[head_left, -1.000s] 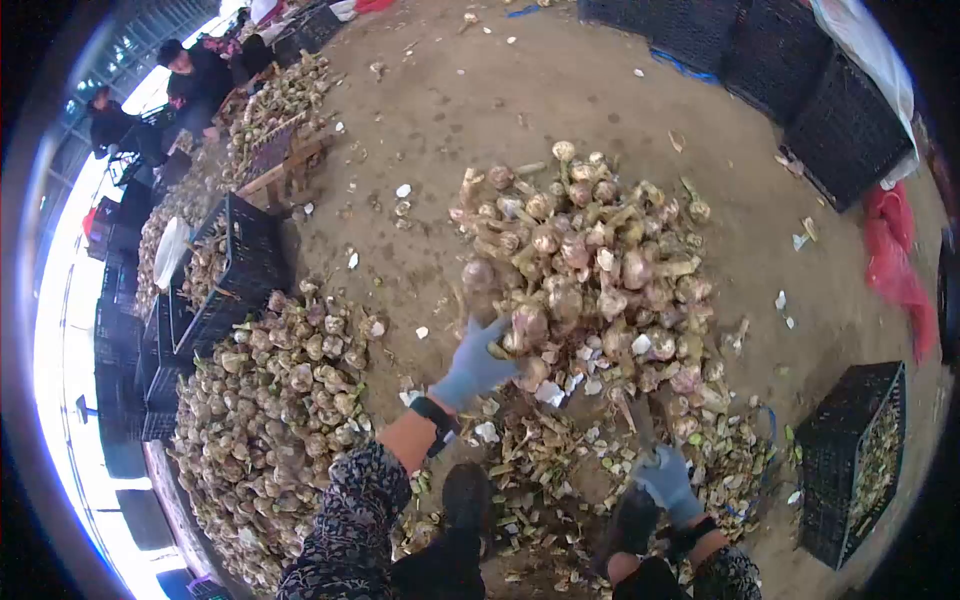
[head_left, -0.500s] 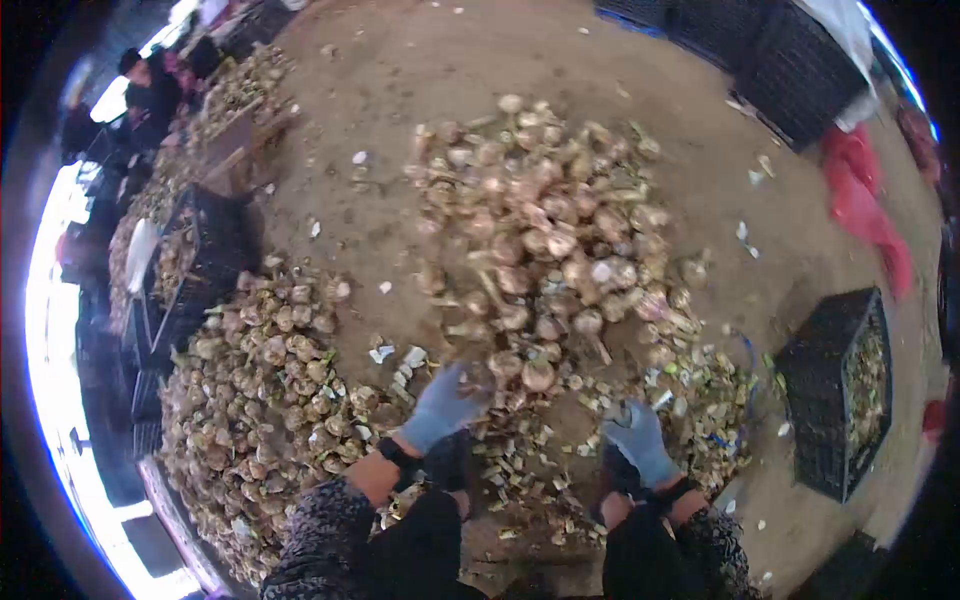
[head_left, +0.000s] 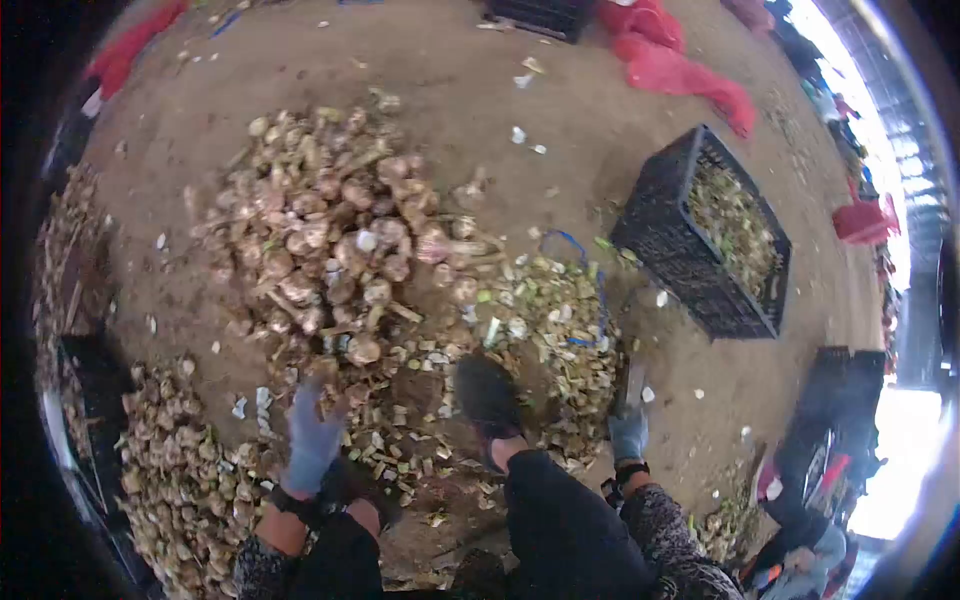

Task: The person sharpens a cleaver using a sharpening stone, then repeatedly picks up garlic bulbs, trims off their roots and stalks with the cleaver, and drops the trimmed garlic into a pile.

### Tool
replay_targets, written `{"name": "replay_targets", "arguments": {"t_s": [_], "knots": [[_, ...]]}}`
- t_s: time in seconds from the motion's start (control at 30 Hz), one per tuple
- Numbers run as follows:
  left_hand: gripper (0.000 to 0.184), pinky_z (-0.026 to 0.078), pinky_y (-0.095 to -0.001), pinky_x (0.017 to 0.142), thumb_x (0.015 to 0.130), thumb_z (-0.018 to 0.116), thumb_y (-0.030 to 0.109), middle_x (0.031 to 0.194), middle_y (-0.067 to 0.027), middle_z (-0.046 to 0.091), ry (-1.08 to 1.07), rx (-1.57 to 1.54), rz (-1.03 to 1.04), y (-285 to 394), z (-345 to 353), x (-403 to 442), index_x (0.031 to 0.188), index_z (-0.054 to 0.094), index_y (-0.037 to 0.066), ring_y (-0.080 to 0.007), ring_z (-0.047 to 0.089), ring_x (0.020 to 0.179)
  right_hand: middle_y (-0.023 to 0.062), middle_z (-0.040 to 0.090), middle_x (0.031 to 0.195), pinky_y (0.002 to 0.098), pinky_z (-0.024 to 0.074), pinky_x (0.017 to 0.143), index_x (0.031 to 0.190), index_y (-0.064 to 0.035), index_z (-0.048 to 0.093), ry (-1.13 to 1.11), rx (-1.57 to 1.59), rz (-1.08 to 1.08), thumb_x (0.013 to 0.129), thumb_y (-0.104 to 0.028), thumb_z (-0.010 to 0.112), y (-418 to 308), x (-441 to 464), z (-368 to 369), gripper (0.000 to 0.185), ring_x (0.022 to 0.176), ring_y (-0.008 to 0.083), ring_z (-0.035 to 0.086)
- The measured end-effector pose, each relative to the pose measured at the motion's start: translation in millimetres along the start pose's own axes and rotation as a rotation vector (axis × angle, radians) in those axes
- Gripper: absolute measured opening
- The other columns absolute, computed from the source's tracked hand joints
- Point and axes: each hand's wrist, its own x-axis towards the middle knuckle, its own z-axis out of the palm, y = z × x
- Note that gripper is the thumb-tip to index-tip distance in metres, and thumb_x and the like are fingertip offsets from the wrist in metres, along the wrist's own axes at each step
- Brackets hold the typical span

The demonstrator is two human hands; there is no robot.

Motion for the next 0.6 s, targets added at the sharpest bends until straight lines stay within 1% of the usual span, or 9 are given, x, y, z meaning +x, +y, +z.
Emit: {"name": "replay_targets", "arguments": {"t_s": [0.1, 0.17, 0.2, 0.27, 0.3, 0.4, 0.43, 0.47, 0.6], "knots": [[0.041, 0.040, -0.0332, 0.094, 0.084, 0.065, 0.019, 0.118, -0.0134, 0.057, -0.120, 0.049, 0.086, 24.9, 16.8, 0.1, 0.120, 0.053, 0.003, -0.0211, 0.053, 0.109, 0.0164, 0.062, 0.094, 0.0414, 0.0494, 0.072, 0.102, -0.0016, 0.058, 0.019, -0.171, -0.243, 0.068, -0.021, 0.067, 24.0, 23.5, 24.9, 0.040, 0.085, 0.0332, 0.062], [0.041, 0.041, -0.0331, 0.093, 0.084, 0.065, 0.023, 0.117, -0.0130, 0.058, -0.257, 0.010, 0.024, 29.5, 30.9, -4.0, 0.118, 0.055, 0.003, -0.0210, 0.054, 0.108, 0.0109, 0.063, 0.083, 0.0343, 0.0488, 0.064, 0.093, 0.0002, 0.057, -0.058, 0.193, -0.027, 0.070, -0.010, 0.064, 12.1, 20.5, 1.2, 0.026, 0.071, 0.0238, 0.061], [0.042, 0.041, -0.0335, 0.093, 0.084, 0.066, 0.025, 0.117, -0.0132, 0.058, -0.328, -0.081, 0.000, 40.2, 37.6, -2.1, 0.118, 0.055, 0.004, -0.0217, 0.055, 0.108, 0.0109, 0.063, 0.083, 0.0343, 0.0488, 0.064, 0.093, 0.0002, 0.057, -0.076, 0.196, -0.057, 0.070, -0.010, 0.064, -5.0, 14.4, -8.5, 0.026, 0.071, 0.0238, 0.061], [0.046, 0.043, -0.0343, 0.092, 0.083, 0.066, 0.027, 0.119, -0.0137, 0.057, -0.438, -0.113, 0.039, 35.6, 63.2, -11.0, 0.120, 0.053, 0.004, -0.0226, 0.055, 0.108, 0.0047, 0.061, 0.077, 0.0277, 0.0463, 0.060, 0.085, -0.0008, 0.057, -0.008, 0.838, -0.168, 0.070, 0.000, 0.061, -42.0, -6.5, -24.6, 0.016, 0.065, 0.0146, 0.056], [0.050, 0.043, -0.0347, 0.091, 0.082, 0.067, 0.028, 0.120, -0.0140, 0.056, -0.473, -0.051, 0.109, 21.3, 82.4, -17.2, 0.122, 0.051, 0.004, -0.0227, 0.055, 0.108, 0.0047, 0.061, 0.077, 0.0277, 0.0463, 0.060, 0.085, -0.0008, 0.057, -0.029, 0.844, -0.187, 0.070, 0.000, 0.061, -63.4, -10.5, -25.1, 0.016, 0.065, 0.0146, 0.056], [0.069, 0.043, -0.0348, 0.092, 0.078, 0.072, 0.030, 0.124, -0.0153, 0.052, -0.559, -0.083, 0.082, 70.5, 103.8, -9.6, 0.133, 0.038, 0.005, -0.0212, 0.053, 0.110, 0.0020, 0.061, 0.078, 0.0273, 0.0467, 0.059, 0.085, -0.0031, 0.057, -0.388, 1.191, -0.251, 0.069, 0.001, 0.067, -157.2, -40.3, -34.8, 0.020, 0.064, 0.0108, 0.055], [0.077, 0.043, -0.0348, 0.092, 0.076, 0.074, 0.028, 0.124, -0.0162, 0.052, -0.555, -0.402, -0.007, 84.5, 110.0, -7.2, 0.136, 0.031, 0.006, -0.0207, 0.052, 0.111, 0.0018, 0.061, 0.078, 0.0275, 0.0470, 0.059, 0.087, -0.0030, 0.057, -0.486, 1.323, -0.284, 0.069, -0.001, 0.070, -198.5, -63.3, -43.6, 0.022, 0.064, 0.0105, 0.055], [0.086, 0.043, -0.0348, 0.092, 0.074, 0.076, 0.027, 0.123, -0.0171, 0.051, -0.546, -0.721, -0.093, 93.4, 110.2, -6.2, 0.139, 0.024, 0.006, -0.0201, 0.051, 0.112, 0.0021, 0.061, 0.078, 0.0273, 0.0474, 0.060, 0.088, -0.0024, 0.058, -0.544, 1.186, -0.353, 0.069, -0.004, 0.072, -235.6, -84.4, -56.3, 0.023, 0.065, 0.0104, 0.055], [0.081, 0.046, -0.0322, 0.089, 0.076, 0.071, 0.017, 0.121, -0.0128, 0.051, -0.276, -0.411, -0.176, 80.1, 90.7, 3.1, 0.139, 0.021, 0.002, -0.0197, 0.052, 0.108, 0.0072, 0.063, 0.078, 0.0290, 0.0482, 0.061, 0.093, -0.0026, 0.058, -0.681, 0.816, -0.675, 0.075, -0.017, 0.070, -297.4, -127.9, -18.6, 0.026, 0.065, 0.0143, 0.059]]}}
